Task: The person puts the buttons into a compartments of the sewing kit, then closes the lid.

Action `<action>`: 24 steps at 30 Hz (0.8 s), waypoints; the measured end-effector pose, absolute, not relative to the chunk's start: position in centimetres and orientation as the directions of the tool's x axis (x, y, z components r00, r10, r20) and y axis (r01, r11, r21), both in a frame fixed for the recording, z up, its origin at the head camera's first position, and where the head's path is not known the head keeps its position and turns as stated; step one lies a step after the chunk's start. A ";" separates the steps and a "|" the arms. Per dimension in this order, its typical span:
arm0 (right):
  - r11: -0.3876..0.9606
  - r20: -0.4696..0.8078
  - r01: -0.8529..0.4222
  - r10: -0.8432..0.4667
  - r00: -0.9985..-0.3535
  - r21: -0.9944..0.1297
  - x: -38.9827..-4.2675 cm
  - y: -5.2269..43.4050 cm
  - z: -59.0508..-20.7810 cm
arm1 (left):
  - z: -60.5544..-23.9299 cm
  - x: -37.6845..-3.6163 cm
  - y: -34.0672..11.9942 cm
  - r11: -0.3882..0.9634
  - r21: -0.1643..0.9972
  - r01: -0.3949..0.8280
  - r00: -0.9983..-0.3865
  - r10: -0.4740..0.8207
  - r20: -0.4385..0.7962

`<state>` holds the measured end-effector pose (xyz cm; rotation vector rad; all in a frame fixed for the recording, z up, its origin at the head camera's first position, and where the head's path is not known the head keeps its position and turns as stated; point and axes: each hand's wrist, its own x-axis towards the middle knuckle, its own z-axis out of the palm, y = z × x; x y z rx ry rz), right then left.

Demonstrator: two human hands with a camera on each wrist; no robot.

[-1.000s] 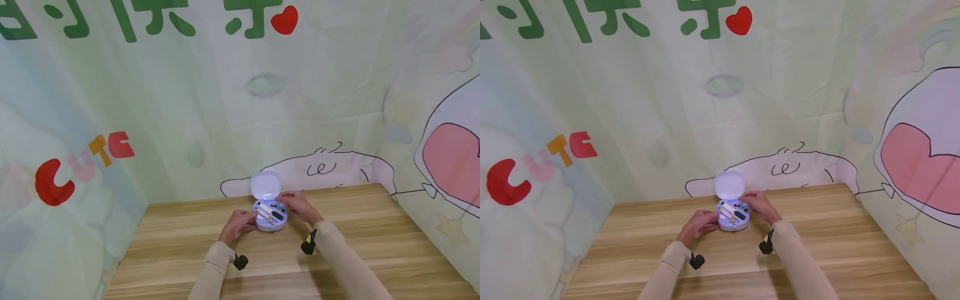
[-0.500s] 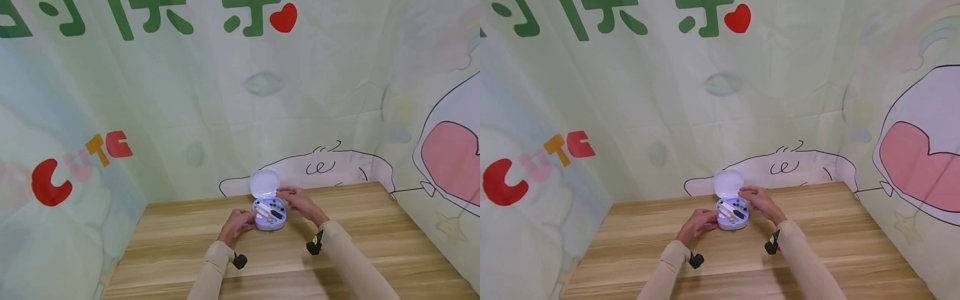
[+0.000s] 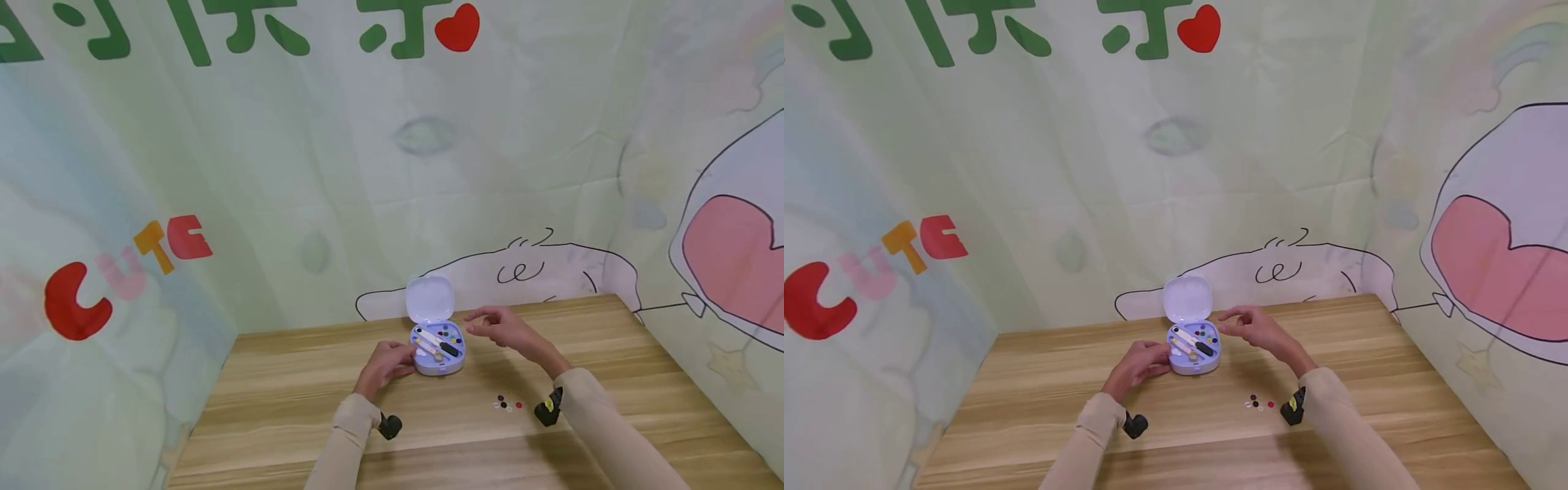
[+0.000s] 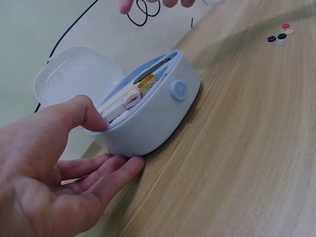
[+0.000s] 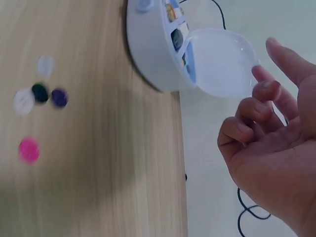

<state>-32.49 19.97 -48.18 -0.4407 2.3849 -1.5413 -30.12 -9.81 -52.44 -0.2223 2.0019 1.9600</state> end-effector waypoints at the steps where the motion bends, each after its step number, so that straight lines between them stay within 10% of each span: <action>1: 0.402 -0.055 -0.123 -0.405 -0.913 -0.907 -32.3 20.3 -48.2 | -52.5 -30.1 -9.8 0.042 0.941 -0.335 -0.934 0.118 -0.338; 24: 0.430 -0.066 -0.229 -0.569 -0.820 -0.873 -27.5 25.2 -50.0 | -52.5 -30.2 -9.8 0.054 0.941 -0.333 -0.933 0.125 -0.337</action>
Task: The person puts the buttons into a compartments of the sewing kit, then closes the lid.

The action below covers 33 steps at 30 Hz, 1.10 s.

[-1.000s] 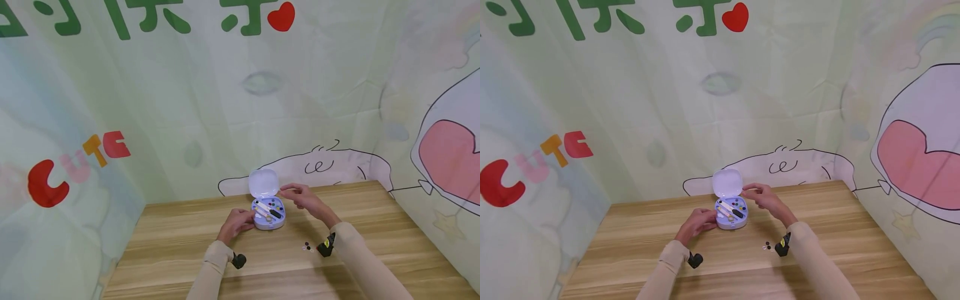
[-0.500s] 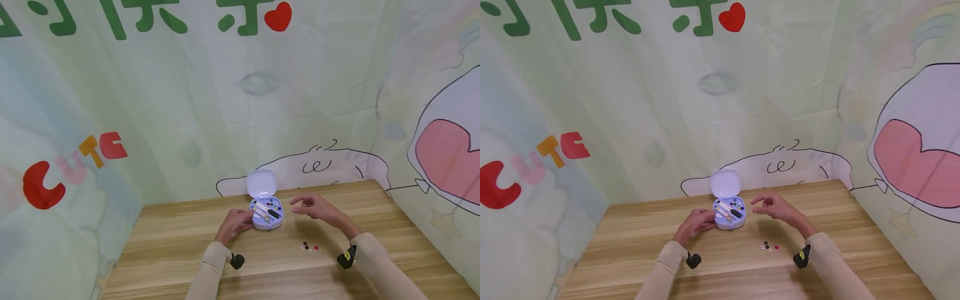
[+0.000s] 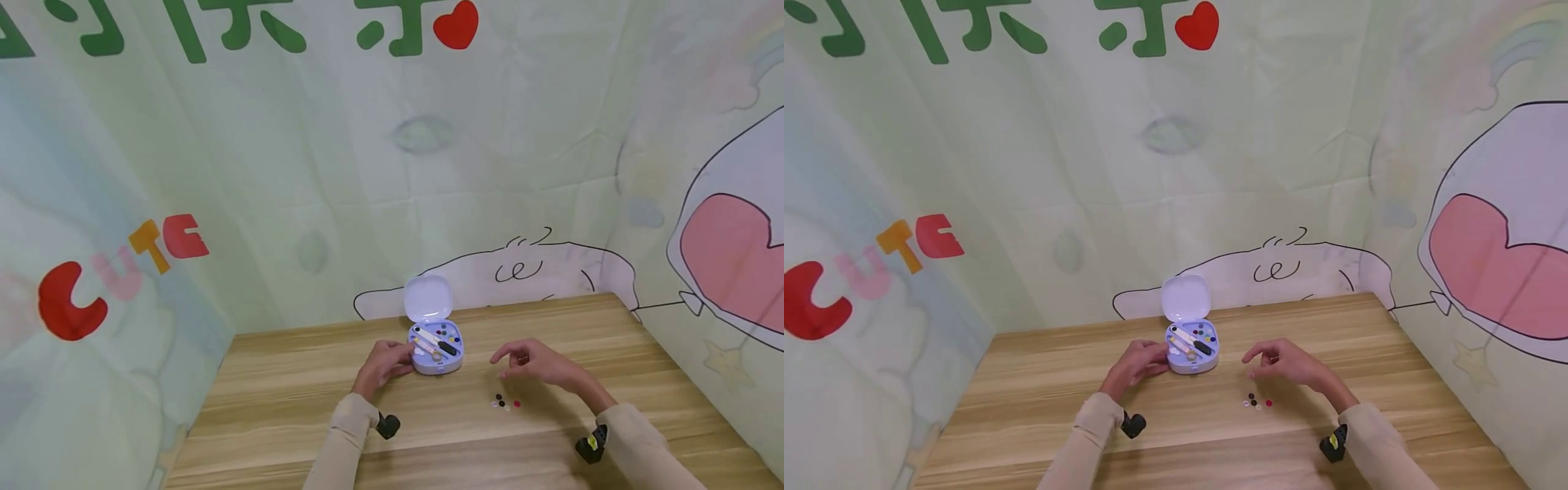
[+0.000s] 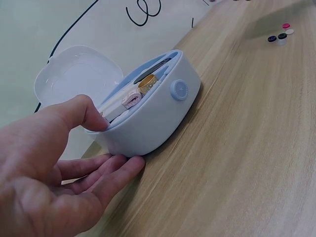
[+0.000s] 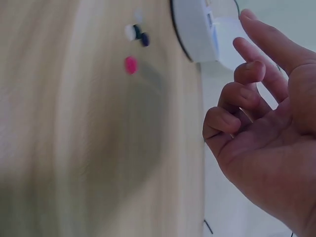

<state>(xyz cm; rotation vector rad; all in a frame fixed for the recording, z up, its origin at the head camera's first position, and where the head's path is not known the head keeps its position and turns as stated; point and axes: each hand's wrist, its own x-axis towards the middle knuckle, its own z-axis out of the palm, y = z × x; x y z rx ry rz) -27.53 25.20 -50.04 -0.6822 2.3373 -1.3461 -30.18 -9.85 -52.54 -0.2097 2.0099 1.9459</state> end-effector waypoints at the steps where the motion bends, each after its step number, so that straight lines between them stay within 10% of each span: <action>1: 0.430 -0.070 -0.230 -0.577 -0.813 -0.873 -27.3 25.4 -50.1 | -52.5 -30.2 -9.8 0.051 0.942 -0.333 -0.933 0.124 -0.337; 18: 0.432 -0.046 -0.364 -0.693 -0.719 -0.825 -26.2 26.8 -52.4 | -52.4 -30.0 -9.7 0.049 0.941 -0.335 -0.935 0.106 -0.339; 33: 0.469 -0.052 -0.339 -0.642 -0.765 -0.816 -25.8 27.2 -53.6 | -52.3 -30.0 -9.7 0.057 0.940 -0.336 -0.934 0.112 -0.340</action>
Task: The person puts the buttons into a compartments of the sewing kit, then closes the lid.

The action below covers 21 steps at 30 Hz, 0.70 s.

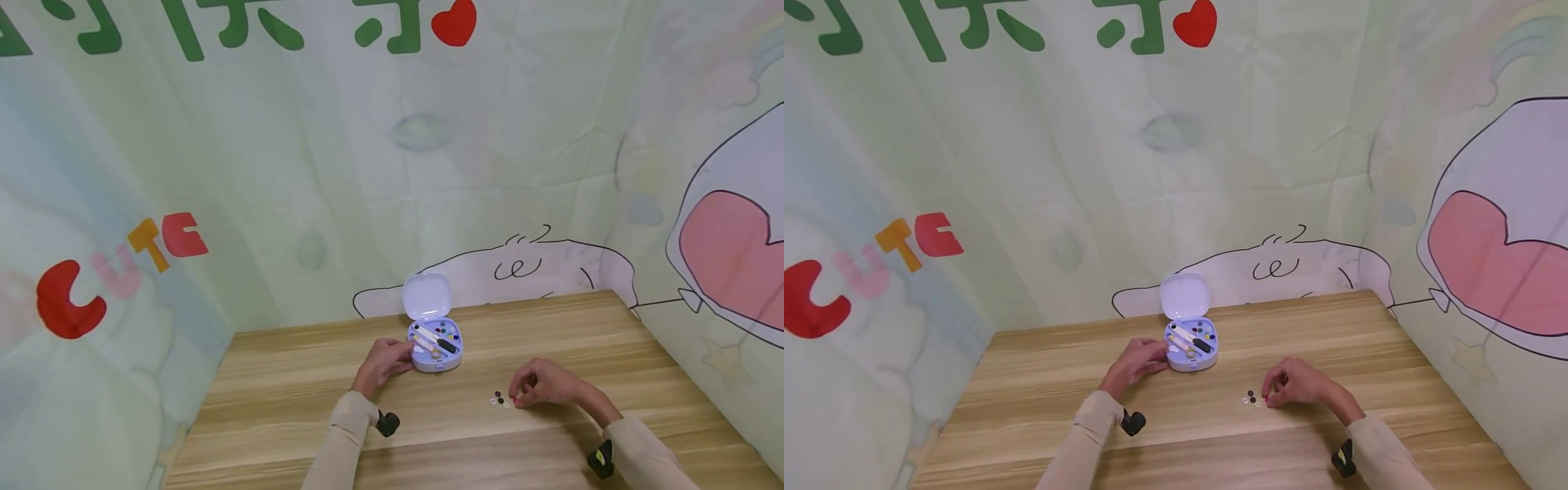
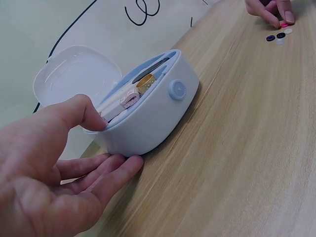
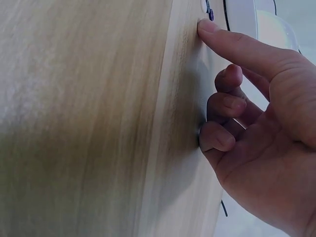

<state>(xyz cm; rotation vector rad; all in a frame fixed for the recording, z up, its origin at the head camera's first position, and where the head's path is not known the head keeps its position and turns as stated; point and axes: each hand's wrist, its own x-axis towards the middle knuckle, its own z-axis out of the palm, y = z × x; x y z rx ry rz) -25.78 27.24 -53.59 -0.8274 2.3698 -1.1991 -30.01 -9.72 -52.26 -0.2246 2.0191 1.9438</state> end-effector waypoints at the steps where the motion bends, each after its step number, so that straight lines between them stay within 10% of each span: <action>1: 0.467 -0.049 -0.340 -0.642 -0.765 -0.816 -25.8 27.2 -53.6 | -52.2 -30.0 -9.7 0.059 0.940 -0.335 -0.934 0.113 -0.340; 21: 0.471 -0.050 -0.333 -0.634 -0.772 -0.817 -25.2 26.9 -53.3 | -52.2 -29.9 -9.7 0.070 0.937 -0.342 -0.930 0.116 -0.348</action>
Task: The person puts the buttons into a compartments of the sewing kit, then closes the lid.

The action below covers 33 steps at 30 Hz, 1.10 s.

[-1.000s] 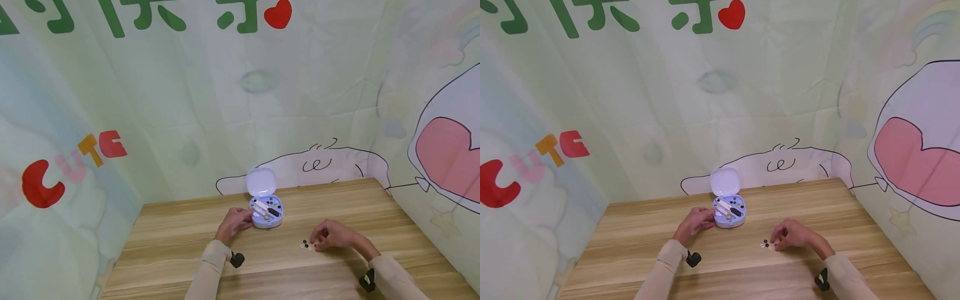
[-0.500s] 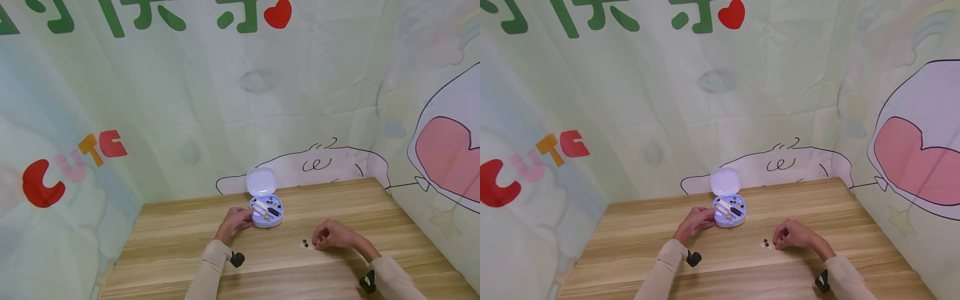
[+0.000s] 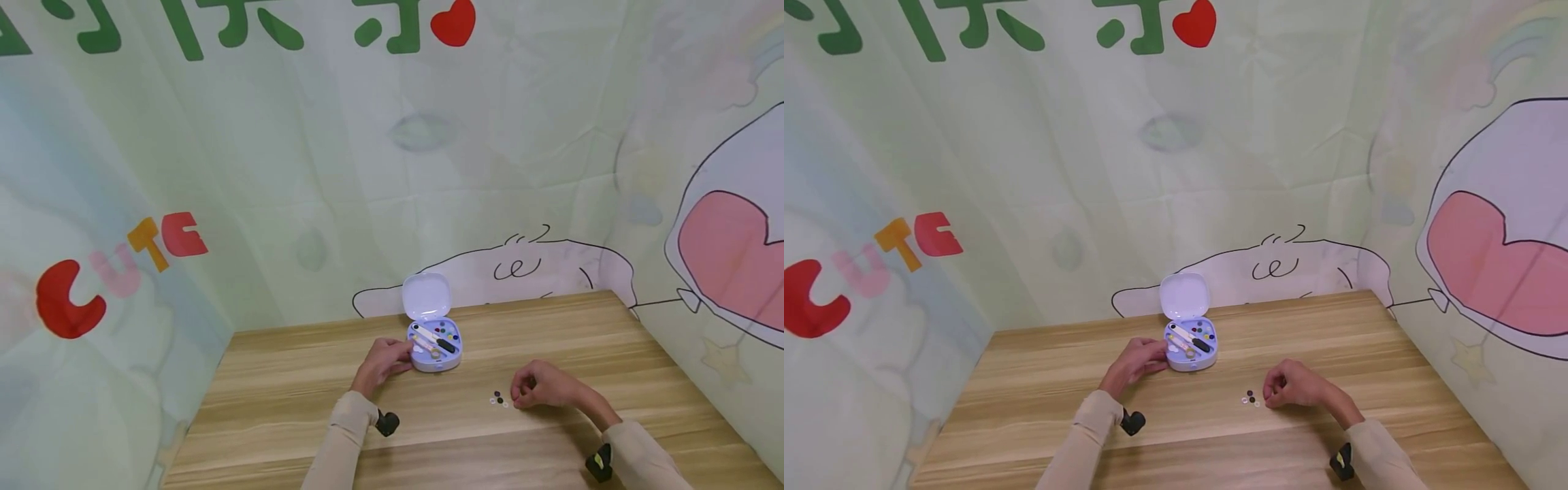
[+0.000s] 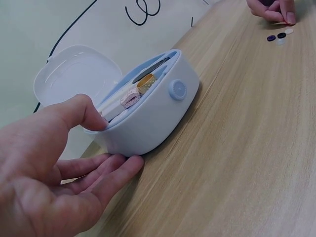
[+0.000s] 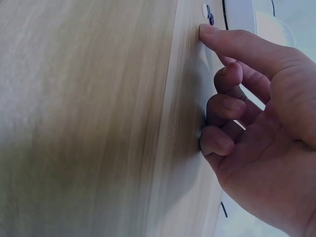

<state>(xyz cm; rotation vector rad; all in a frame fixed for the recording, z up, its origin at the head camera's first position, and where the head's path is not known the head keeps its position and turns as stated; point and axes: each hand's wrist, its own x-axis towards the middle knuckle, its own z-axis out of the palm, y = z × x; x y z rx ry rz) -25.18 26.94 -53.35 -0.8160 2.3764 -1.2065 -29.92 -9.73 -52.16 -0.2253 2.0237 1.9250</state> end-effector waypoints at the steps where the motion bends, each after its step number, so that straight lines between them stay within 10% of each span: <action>1: 0.473 -0.048 -0.339 -0.635 -0.771 -0.813 -25.2 26.9 -53.3 | -52.2 -29.9 -9.8 0.069 0.938 -0.340 -0.931 0.116 -0.346; 33: 0.404 0.035 -0.405 -0.671 -0.741 -0.820 -25.6 26.4 -53.0 | -52.4 -29.9 -9.6 0.038 0.947 -0.319 -0.941 0.111 -0.321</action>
